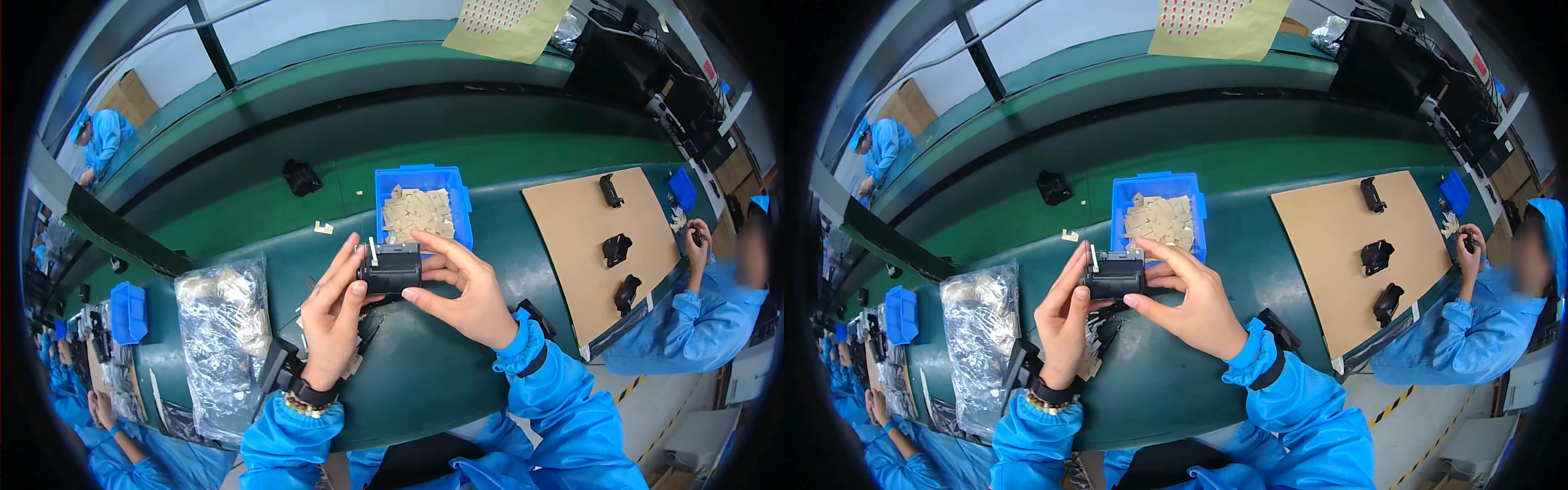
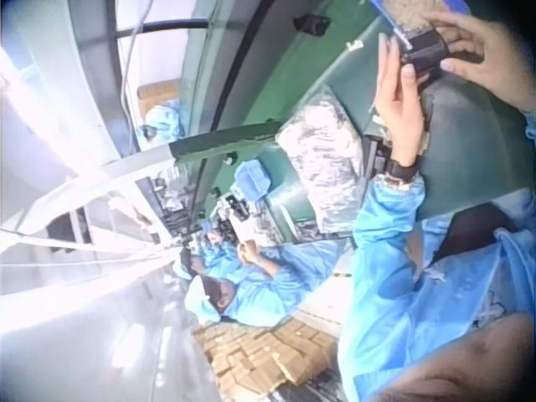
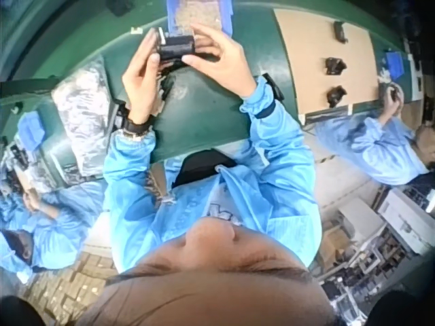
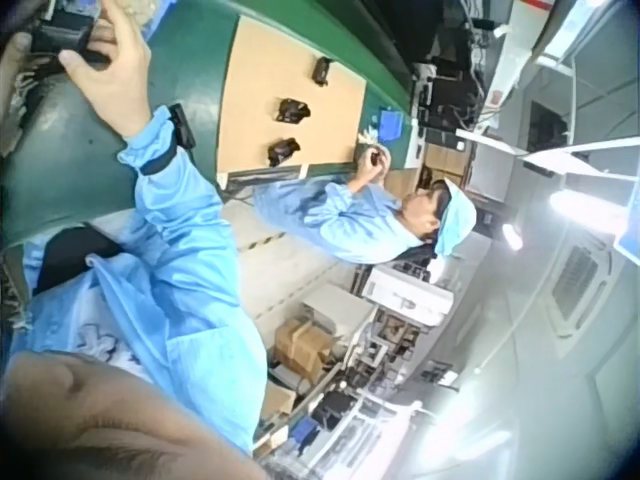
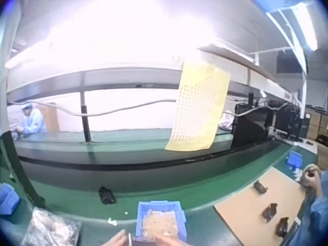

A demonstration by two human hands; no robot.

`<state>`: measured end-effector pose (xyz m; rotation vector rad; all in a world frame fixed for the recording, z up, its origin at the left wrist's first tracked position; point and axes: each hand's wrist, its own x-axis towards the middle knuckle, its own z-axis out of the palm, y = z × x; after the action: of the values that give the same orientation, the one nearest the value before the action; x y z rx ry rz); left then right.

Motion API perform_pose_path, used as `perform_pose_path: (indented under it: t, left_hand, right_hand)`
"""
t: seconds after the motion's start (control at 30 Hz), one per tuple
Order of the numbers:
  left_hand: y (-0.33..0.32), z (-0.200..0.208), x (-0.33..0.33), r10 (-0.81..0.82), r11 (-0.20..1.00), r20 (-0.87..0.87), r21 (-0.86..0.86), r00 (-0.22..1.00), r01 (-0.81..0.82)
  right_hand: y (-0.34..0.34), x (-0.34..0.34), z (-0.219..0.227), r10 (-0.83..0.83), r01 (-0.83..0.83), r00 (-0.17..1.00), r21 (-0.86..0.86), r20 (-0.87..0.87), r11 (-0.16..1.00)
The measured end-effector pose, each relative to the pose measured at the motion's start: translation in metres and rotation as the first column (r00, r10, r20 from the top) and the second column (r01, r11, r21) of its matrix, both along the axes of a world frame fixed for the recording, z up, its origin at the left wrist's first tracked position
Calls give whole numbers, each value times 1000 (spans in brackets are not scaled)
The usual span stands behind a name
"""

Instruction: Assembling small plastic components at a manufacturing workstation.

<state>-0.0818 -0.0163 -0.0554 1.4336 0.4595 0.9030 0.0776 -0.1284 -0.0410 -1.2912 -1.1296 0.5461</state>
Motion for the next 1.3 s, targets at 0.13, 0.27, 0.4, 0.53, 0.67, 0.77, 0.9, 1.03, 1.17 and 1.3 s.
perform_pose_path:
  t: [0.13, 0.27, 0.4, 0.53, 0.67, 0.77, 0.9, 1.03, 1.17, 1.3]
  left_hand:
    - [1, -1, -1, 168, 939, 26, 300, 985, -168]
    - [4, -2, -3, 86, 965, 71, 241, 994, -101]
    - [-1, -2, -2, 126, 964, 49, 230, 991, -134]
    - [-4, 0, 0, 157, 936, 91, 305, 983, -178]
    - [-10, -3, 4, 198, 936, 130, 268, 972, -227]
    - [-12, -1, 5, 233, 933, 137, 248, 963, -261]
    - [-11, -3, 2, 319, 808, 50, 507, 946, -299]
    - [-5, -6, -2, 382, 662, 101, 663, 919, -348]
    - [-12, -3, -2, 346, 818, 63, 468, 936, -334]
    - [-13, 1, -2, 323, 895, 56, 305, 945, -325]
  right_hand:
    - [-2, -7, 1, 24, -32, 992, -61, -123, 998]
    - [-2, -13, 4, -18, 11, 989, -46, -144, 999]
    - [-3, -19, 0, -56, 54, 995, -22, -84, 998]
    - [-3, -25, 0, -113, 113, 994, 16, -10, 993]
    - [-2, -30, -2, -162, 160, 986, 62, 28, 985]
    - [-1, -32, -4, -183, 180, 982, 81, 35, 980]
    - [0, -33, -5, -191, 188, 981, 106, 14, 976]
    - [-1, -33, -2, -245, 235, 965, 108, 93, 966]
    - [-1, -33, -3, -287, 267, 948, 145, 137, 953]
    - [0, -32, -3, -312, 286, 936, 163, 164, 944]
